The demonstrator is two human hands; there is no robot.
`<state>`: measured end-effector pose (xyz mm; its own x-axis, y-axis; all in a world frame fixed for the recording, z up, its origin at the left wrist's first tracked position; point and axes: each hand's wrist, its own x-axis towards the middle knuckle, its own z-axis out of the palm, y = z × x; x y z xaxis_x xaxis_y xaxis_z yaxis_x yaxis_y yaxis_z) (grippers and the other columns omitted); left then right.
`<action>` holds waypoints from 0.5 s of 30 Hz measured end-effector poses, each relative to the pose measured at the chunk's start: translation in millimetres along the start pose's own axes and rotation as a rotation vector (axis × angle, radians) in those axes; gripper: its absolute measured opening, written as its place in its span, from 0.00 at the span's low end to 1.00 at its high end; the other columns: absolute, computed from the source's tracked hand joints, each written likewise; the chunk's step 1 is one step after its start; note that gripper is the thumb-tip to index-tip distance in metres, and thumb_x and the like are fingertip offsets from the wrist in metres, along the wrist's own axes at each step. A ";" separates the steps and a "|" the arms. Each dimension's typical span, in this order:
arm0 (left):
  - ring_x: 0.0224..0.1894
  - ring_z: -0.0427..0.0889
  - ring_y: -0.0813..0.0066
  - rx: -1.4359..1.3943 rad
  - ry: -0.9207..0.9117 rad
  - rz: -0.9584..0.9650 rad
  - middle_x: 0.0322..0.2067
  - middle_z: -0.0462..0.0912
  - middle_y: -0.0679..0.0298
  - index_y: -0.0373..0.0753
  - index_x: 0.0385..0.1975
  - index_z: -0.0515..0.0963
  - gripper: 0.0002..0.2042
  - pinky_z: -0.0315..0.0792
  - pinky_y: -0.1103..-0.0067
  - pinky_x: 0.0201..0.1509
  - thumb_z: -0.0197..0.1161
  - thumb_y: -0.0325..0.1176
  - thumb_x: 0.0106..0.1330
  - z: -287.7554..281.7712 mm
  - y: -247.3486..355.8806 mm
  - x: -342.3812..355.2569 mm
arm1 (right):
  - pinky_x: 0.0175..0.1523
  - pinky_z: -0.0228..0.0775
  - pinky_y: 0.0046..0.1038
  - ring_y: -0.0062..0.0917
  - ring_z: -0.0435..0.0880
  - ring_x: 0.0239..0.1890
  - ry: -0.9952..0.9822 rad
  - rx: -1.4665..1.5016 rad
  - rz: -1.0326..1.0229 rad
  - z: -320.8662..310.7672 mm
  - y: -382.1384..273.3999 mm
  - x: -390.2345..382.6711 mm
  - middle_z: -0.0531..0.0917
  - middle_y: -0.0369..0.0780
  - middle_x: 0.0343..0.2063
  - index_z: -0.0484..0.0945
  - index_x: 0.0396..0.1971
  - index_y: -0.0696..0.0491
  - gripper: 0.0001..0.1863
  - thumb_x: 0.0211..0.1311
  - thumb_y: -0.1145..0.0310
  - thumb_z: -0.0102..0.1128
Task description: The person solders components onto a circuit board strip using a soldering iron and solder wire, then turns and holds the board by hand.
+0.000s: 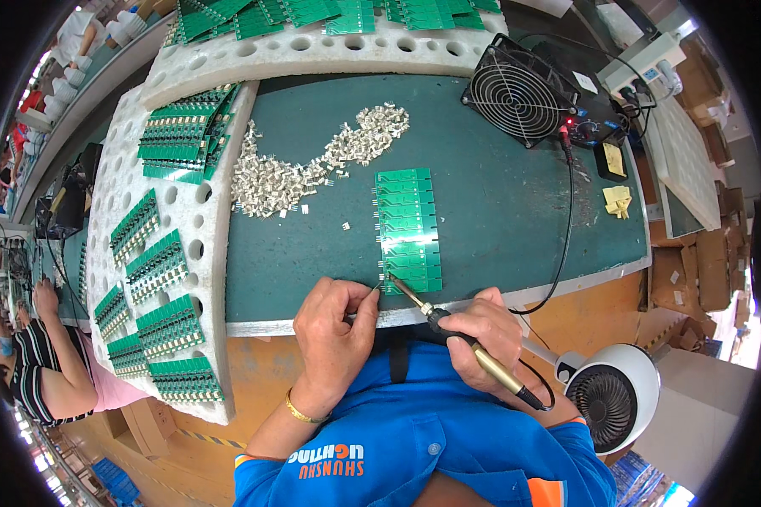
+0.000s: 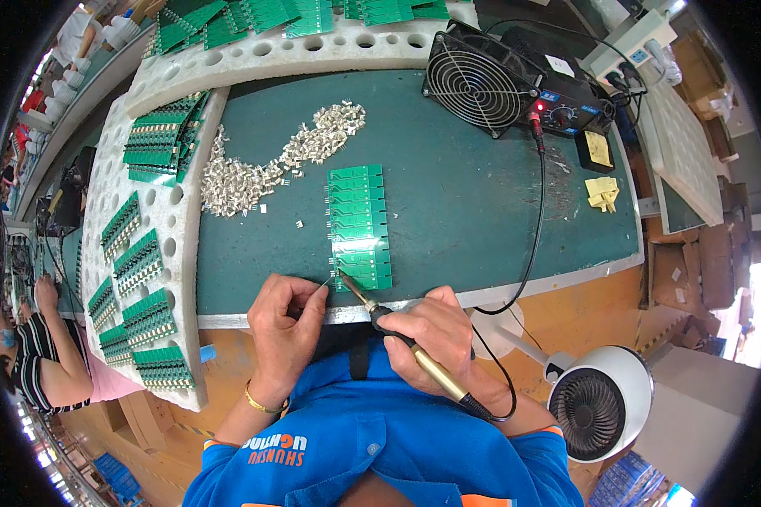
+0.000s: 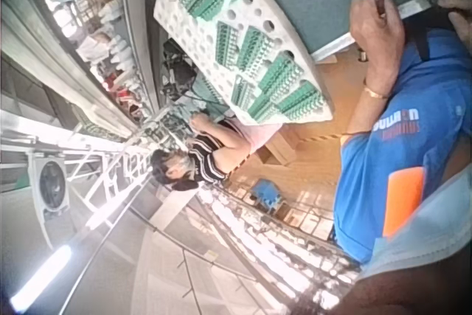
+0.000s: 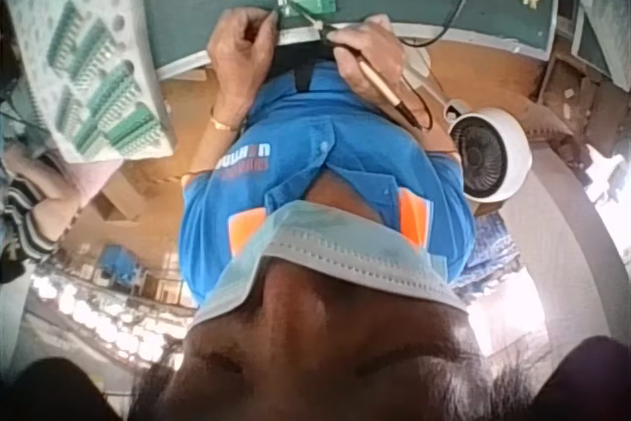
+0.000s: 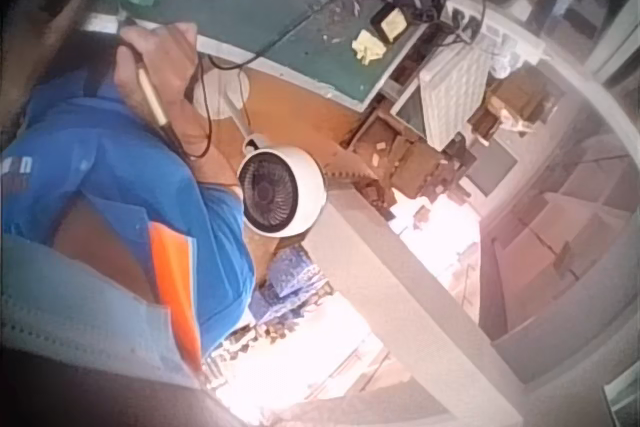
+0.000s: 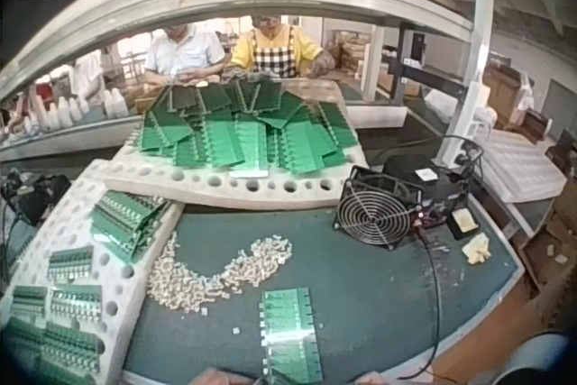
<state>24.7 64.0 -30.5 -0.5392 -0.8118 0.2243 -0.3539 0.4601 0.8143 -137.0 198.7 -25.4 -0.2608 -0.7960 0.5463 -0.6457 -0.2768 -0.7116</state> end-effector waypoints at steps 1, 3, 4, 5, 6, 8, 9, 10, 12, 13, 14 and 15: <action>0.22 0.75 0.77 -0.002 -0.003 0.000 0.23 0.77 0.62 0.33 0.26 0.78 0.05 0.69 0.80 0.26 0.69 0.19 0.57 0.1 0.2 0.1 | 0.33 0.61 0.32 0.26 0.71 0.18 -0.007 -0.003 0.004 -0.6 -0.2 -0.2 0.80 0.38 0.21 0.79 0.37 0.57 0.09 0.57 0.71 0.61; 0.22 0.75 0.77 -0.004 -0.007 0.001 0.23 0.77 0.62 0.33 0.26 0.78 0.05 0.69 0.80 0.26 0.69 0.19 0.57 0.2 -0.6 0.1 | 0.33 0.62 0.32 0.26 0.71 0.18 -0.014 -0.007 0.009 -0.9 -0.3 -0.1 0.81 0.38 0.21 0.79 0.37 0.57 0.09 0.58 0.70 0.61; 0.22 0.75 0.77 0.001 -0.004 0.011 0.23 0.77 0.62 0.33 0.26 0.78 0.05 0.69 0.80 0.26 0.69 0.19 0.56 0.7 -1.7 0.0 | 0.33 0.62 0.32 0.26 0.72 0.18 -0.013 -0.013 0.006 -0.8 -0.2 0.1 0.81 0.38 0.21 0.79 0.37 0.57 0.09 0.58 0.70 0.61; 0.22 0.75 0.77 0.005 -0.002 0.022 0.23 0.77 0.62 0.32 0.26 0.78 0.05 0.69 0.80 0.26 0.69 0.18 0.56 0.9 -2.2 -0.1 | 0.33 0.62 0.32 0.26 0.72 0.18 -0.011 -0.019 0.004 -0.8 -0.4 0.3 0.81 0.38 0.21 0.79 0.37 0.57 0.09 0.58 0.70 0.61; 0.22 0.75 0.77 0.005 -0.003 0.022 0.23 0.77 0.62 0.32 0.26 0.78 0.05 0.69 0.80 0.26 0.69 0.18 0.56 0.8 -2.1 0.0 | 0.33 0.62 0.32 0.26 0.72 0.18 -0.010 -0.020 0.005 -0.7 -0.6 0.9 0.81 0.38 0.21 0.79 0.37 0.57 0.09 0.58 0.70 0.61; 0.22 0.75 0.77 -0.006 -0.005 0.020 0.23 0.77 0.62 0.32 0.26 0.78 0.05 0.69 0.80 0.26 0.69 0.19 0.57 0.6 -1.9 0.0 | 0.32 0.62 0.32 0.26 0.72 0.18 -0.003 -0.026 -0.001 -0.3 -0.8 2.6 0.81 0.39 0.21 0.79 0.37 0.57 0.09 0.58 0.70 0.61; 0.22 0.75 0.77 -0.007 -0.006 0.020 0.23 0.77 0.62 0.32 0.26 0.78 0.05 0.69 0.80 0.26 0.69 0.19 0.57 0.4 -2.3 -0.2 | 0.32 0.62 0.32 0.26 0.72 0.18 -0.002 -0.027 0.000 -0.1 -1.0 3.0 0.81 0.39 0.21 0.79 0.37 0.57 0.09 0.58 0.70 0.61; 0.22 0.75 0.77 -0.009 -0.008 0.015 0.23 0.77 0.62 0.32 0.26 0.78 0.05 0.69 0.80 0.26 0.69 0.19 0.57 0.1 -2.8 -0.5 | 0.32 0.62 0.32 0.26 0.72 0.17 -0.005 -0.034 -0.004 0.0 -1.2 3.3 0.81 0.38 0.20 0.79 0.37 0.57 0.09 0.58 0.70 0.61; 0.22 0.75 0.77 -0.011 -0.012 0.009 0.23 0.77 0.62 0.32 0.26 0.78 0.06 0.69 0.80 0.26 0.70 0.19 0.57 0.1 -3.0 -0.1 | 0.32 0.62 0.32 0.26 0.72 0.17 -0.008 -0.040 -0.006 -0.5 -2.3 4.4 0.80 0.38 0.20 0.79 0.36 0.57 0.08 0.58 0.70 0.61; 0.22 0.75 0.77 -0.003 -0.012 0.019 0.23 0.77 0.62 0.33 0.26 0.78 0.06 0.69 0.80 0.25 0.70 0.19 0.57 0.2 -2.1 0.8 | 0.33 0.62 0.31 0.26 0.74 0.18 -0.015 -0.037 0.004 -1.4 -3.7 5.6 0.80 0.37 0.20 0.80 0.36 0.56 0.09 0.54 0.73 0.63; 0.22 0.75 0.76 0.006 -0.012 0.029 0.23 0.76 0.62 0.33 0.26 0.78 0.06 0.69 0.80 0.25 0.70 0.19 0.57 0.2 -1.3 1.6 | 0.34 0.62 0.31 0.27 0.76 0.19 -0.023 -0.034 0.013 -2.3 -4.9 6.7 0.81 0.36 0.19 0.81 0.36 0.55 0.11 0.50 0.76 0.65; 0.22 0.75 0.76 0.005 -0.012 0.028 0.23 0.76 0.62 0.33 0.26 0.78 0.06 0.69 0.80 0.25 0.70 0.19 0.57 0.2 -1.0 2.3 | 0.34 0.62 0.31 0.27 0.76 0.19 -0.024 -0.034 0.014 -2.9 -5.3 7.5 0.81 0.36 0.19 0.81 0.36 0.55 0.11 0.50 0.76 0.65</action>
<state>23.8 61.8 -30.9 -0.5583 -0.7940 0.2408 -0.3422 0.4847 0.8050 -137.6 195.8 -16.3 -0.2529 -0.8121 0.5258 -0.6662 -0.2479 -0.7034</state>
